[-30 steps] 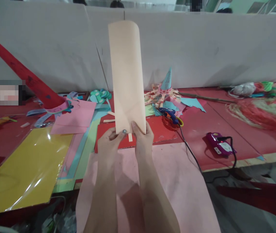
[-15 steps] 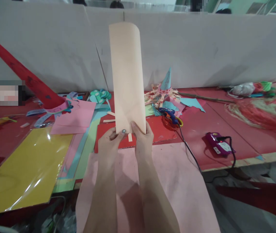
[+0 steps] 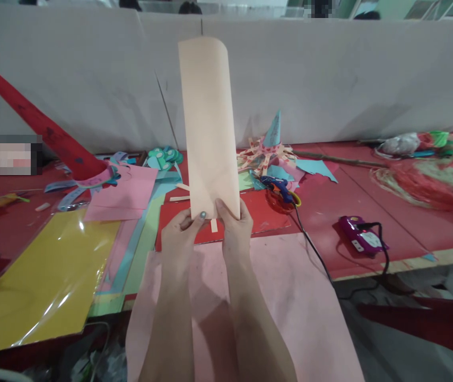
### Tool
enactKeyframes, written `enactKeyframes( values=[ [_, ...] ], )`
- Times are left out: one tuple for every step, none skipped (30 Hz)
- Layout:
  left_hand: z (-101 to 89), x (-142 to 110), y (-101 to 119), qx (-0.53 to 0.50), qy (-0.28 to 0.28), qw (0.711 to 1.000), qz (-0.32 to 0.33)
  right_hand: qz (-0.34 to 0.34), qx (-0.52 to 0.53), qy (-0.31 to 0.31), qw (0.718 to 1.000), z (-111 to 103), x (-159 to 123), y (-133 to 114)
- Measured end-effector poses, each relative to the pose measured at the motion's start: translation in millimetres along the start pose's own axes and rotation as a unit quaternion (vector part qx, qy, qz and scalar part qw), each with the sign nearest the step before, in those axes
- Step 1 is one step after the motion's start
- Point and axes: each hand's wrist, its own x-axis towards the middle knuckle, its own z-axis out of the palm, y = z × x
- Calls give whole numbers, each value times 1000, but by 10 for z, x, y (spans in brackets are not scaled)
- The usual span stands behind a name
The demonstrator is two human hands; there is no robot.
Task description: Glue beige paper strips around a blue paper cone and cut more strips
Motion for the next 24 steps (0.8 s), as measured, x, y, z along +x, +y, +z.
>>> enactKeyframes(
  values=[
    [-1,-1,1,1,1,1000,-1,-1,-4,-1,1000,-1,0,1],
    [-1,-1,3,3,2,1000,-1,-1,-6,-2,1000,-1,-1,1],
    [-1,-2,4,3,3,1000,-1,-1,-6,-3,1000,-2,-1,1],
    [-1,-2,6,1,3,1000,-1,0,-5,-4,1000,-1,-2,0],
    [-1,-1,6,-1,3,1000,0,0,-3,-4,1000,-1,-3,0],
    [0,0,5,-3,3,1000,1,1,-2,-3,1000,0,-4,0],
    [1,1,4,-4,4,1000,0,1,0,-2,1000,1,-5,1],
    [2,3,1,-4,5,1000,0,0,1,-1,1000,2,-6,2],
    [3,4,-3,-3,6,1000,-1,0,3,-1,1000,3,-7,4],
    [3,6,-8,0,8,1000,-1,-2,4,-2,1000,4,-7,6],
    [5,8,-13,1,11,1000,0,-3,3,-3,1000,5,-8,8],
    [6,9,-19,1,13,1000,3,-5,2,-3,1000,6,-10,11],
    [7,9,-23,0,15,1000,6,-6,0,-4,1000,6,-11,13],
    [9,9,-26,-3,17,1000,9,-6,-1,-4,1000,7,-13,14],
    [11,8,-26,-6,19,1000,13,-6,-2,-5,1000,8,-15,15],
    [15,5,-24,-10,20,1000,16,-5,-3,-5,1000,8,-17,16],
    [18,2,-21,-14,22,999,18,-6,-5,-7,1000,8,-20,16],
    [23,-2,-15,-17,24,999,19,-7,-7,-9,1000,8,-22,15],
    [28,-6,-9,-21,25,999,19,-8,-11,-11,1000,8,-24,15],
    [33,-9,-4,-26,26,999,19,-10,-15,-12,1000,7,-25,14],
    [38,-12,0,-32,27,999,20,-11,-18,-11,1000,6,-26,13],
    [43,-14,3,-38,26,999,23,-11,-20,-10,1000,6,-26,12],
    [48,-16,4,-45,25,998,27,-12,-20,-8,1000,5,-26,11],
    [51,-16,3,-52,23,998,33,-13,-19,-5,1000,6,-26,10]
  ],
)
